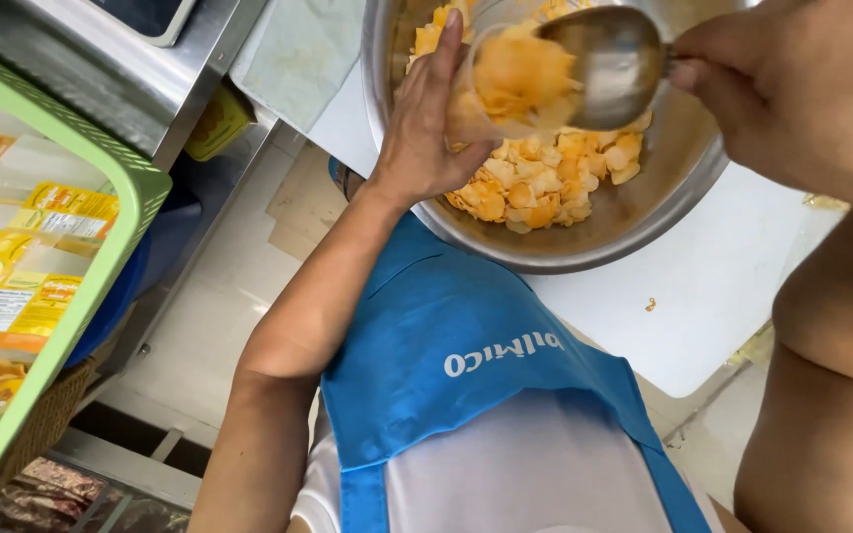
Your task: The person scoops dried fruit pieces from a large metal bowl into a clear plastic container and then transfers the pieces from the container into a plastic bag, placing the bag on a scale and then into a basket.
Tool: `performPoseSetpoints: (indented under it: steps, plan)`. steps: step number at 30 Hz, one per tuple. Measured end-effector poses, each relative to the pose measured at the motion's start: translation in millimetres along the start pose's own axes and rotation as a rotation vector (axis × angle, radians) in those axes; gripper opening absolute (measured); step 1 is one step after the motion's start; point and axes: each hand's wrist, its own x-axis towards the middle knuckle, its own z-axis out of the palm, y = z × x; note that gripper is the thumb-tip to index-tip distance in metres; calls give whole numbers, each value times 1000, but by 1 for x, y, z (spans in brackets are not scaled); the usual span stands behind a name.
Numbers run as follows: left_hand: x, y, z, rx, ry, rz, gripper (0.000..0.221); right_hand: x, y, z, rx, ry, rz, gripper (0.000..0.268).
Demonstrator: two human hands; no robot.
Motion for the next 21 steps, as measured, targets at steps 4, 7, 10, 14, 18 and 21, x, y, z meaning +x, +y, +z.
performPoseSetpoints:
  steps: [4,7,10,14,18,21]
  plan:
    - [-8,-5,-10,-46,16,-20,128,-10,-8,-18,208,41,-69,29]
    - [-14,-5,-17,-87,5,-55,125,-22,17,19,236,200,-205,25]
    - [-19,2,-28,-116,52,-90,128,-24,50,71,721,308,-65,32]
    - [-26,3,-44,-210,257,-1,121,14,51,147,631,81,238,10]
    - [-37,2,-47,-391,279,-102,130,49,47,268,438,86,415,17]
    - [-51,2,-54,-243,367,-268,124,64,24,307,666,161,471,23]
